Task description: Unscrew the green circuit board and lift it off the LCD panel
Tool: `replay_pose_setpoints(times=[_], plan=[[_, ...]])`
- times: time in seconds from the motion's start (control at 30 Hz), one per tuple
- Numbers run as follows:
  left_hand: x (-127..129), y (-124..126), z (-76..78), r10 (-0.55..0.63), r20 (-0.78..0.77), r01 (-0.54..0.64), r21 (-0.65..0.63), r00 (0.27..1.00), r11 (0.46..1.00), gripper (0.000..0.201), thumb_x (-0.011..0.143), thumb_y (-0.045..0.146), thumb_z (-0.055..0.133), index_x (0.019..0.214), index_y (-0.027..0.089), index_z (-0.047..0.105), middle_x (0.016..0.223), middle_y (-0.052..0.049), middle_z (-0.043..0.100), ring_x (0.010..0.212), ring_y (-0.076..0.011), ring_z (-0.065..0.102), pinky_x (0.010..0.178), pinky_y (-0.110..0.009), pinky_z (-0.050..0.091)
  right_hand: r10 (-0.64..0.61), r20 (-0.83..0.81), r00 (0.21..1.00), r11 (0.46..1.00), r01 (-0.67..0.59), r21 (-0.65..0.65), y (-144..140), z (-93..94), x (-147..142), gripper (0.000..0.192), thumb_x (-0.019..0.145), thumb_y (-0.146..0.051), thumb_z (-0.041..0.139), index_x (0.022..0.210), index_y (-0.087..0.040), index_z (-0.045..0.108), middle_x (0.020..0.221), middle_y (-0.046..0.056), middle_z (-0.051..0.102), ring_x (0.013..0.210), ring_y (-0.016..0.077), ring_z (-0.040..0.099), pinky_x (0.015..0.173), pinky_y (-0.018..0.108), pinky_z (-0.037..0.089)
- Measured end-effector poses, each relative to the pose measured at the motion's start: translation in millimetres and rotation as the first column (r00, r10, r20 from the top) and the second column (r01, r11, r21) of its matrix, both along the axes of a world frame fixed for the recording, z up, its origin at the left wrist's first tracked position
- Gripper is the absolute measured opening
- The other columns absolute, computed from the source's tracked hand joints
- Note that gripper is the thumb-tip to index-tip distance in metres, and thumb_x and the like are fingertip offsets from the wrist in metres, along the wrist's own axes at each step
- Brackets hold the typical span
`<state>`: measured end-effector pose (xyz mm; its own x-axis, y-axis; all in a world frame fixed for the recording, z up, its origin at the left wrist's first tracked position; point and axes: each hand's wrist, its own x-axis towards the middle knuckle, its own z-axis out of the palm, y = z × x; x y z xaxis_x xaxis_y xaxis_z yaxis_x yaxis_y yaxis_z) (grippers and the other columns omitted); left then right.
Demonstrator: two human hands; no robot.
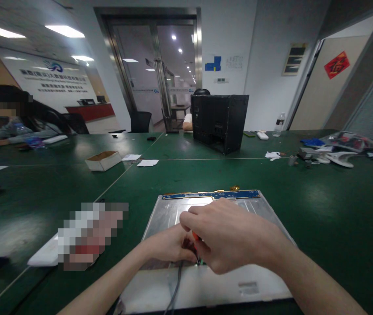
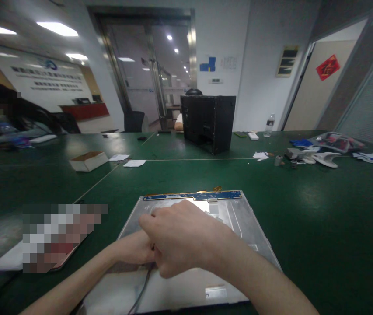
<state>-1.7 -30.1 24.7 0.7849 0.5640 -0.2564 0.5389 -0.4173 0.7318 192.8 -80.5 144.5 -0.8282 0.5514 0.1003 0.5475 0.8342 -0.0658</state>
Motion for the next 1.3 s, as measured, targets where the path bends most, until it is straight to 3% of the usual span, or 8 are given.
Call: replay_pose_setpoints(times=[0.13,0.33,0.47,0.63,0.83,1.1,1.3], plan=[[0.0,-0.9,-1.0,0.012,-0.001,-0.012,0.057,1.000,0.998,0.006,0.071,0.015,0.065,0.076,0.019,0.065,0.072,0.004,0.062,0.071,-0.0148,0.054,0.062,-0.021,0.041,0.002,-0.013,1.000,1.000,-0.002,0.021,-0.2,-0.3,-1.8,0.012,0.083,-0.024,0.055,0.094,-0.018,0.055,0.079,0.003,0.067,0.060,0.0143,0.055,0.047,0.028,0.023],[1.8,1.7,1.0,-0.005,0.123,0.006,-0.007,0.992,1.000,0.016,0.067,0.019,0.070,0.082,0.017,0.066,0.079,0.002,0.063,0.073,-0.0164,0.055,0.063,-0.022,0.044,-0.111,-0.009,0.994,0.992,0.111,0.066,1.5,-2.1,-2.9,0.014,0.087,-0.031,0.054,0.083,-0.019,0.058,0.072,0.003,0.068,0.058,0.0147,0.057,0.047,0.029,0.019],[1.0,2.7,0.8,-0.068,0.120,0.067,0.017,0.990,0.998,0.009,0.070,0.018,0.068,0.078,0.015,0.067,0.071,0.001,0.059,0.068,-0.0150,0.053,0.061,-0.021,0.042,-0.062,0.000,0.998,0.998,0.062,0.014,-0.1,0.8,0.1,0.016,0.080,-0.030,0.058,0.091,-0.019,0.055,0.079,0.003,0.067,0.061,0.0155,0.057,0.045,0.028,0.021],[0.1,-0.3,0.4,-0.017,0.041,0.018,-0.003,0.999,1.000,0.008,0.073,0.017,0.064,0.080,0.018,0.068,0.072,0.003,0.060,0.068,-0.0147,0.053,0.060,-0.022,0.041,-0.001,-0.024,1.000,1.000,0.001,-0.004,-1.2,1.1,1.0,0.015,0.080,-0.025,0.057,0.093,-0.018,0.053,0.080,0.003,0.066,0.060,0.0144,0.055,0.046,0.027,0.024],[2.9,-0.9,6.1,0.020,0.051,-0.021,0.020,0.999,1.000,0.016,0.067,0.022,0.072,0.081,0.018,0.067,0.084,0.000,0.065,0.080,-0.0195,0.057,0.070,-0.026,0.046,-0.076,-0.018,0.997,0.995,0.077,0.057,4.2,-2.5,-2.0,0.011,0.088,-0.030,0.055,0.090,-0.020,0.057,0.075,0.002,0.068,0.061,0.0150,0.058,0.049,0.029,0.020],[-0.2,0.1,2.3,-0.033,0.014,0.033,0.015,0.999,0.999,0.007,0.073,0.017,0.065,0.080,0.016,0.067,0.071,0.002,0.057,0.068,-0.0143,0.051,0.060,-0.022,0.040,0.007,-0.037,0.999,1.000,-0.007,-0.018,0.2,-0.2,2.1,0.018,0.076,-0.027,0.058,0.092,-0.019,0.052,0.083,0.003,0.066,0.061,0.0146,0.053,0.047,0.028,0.023],[1.9,-1.3,3.3,-0.028,0.015,0.028,-0.003,1.000,1.000,0.007,0.071,0.017,0.067,0.078,0.016,0.067,0.073,0.001,0.062,0.070,-0.0163,0.056,0.063,-0.023,0.044,-0.025,-0.004,1.000,1.000,0.025,0.005,1.5,-0.5,-1.2,0.014,0.085,-0.026,0.054,0.097,-0.018,0.053,0.083,0.004,0.068,0.064,0.0156,0.058,0.048,0.028,0.023]])
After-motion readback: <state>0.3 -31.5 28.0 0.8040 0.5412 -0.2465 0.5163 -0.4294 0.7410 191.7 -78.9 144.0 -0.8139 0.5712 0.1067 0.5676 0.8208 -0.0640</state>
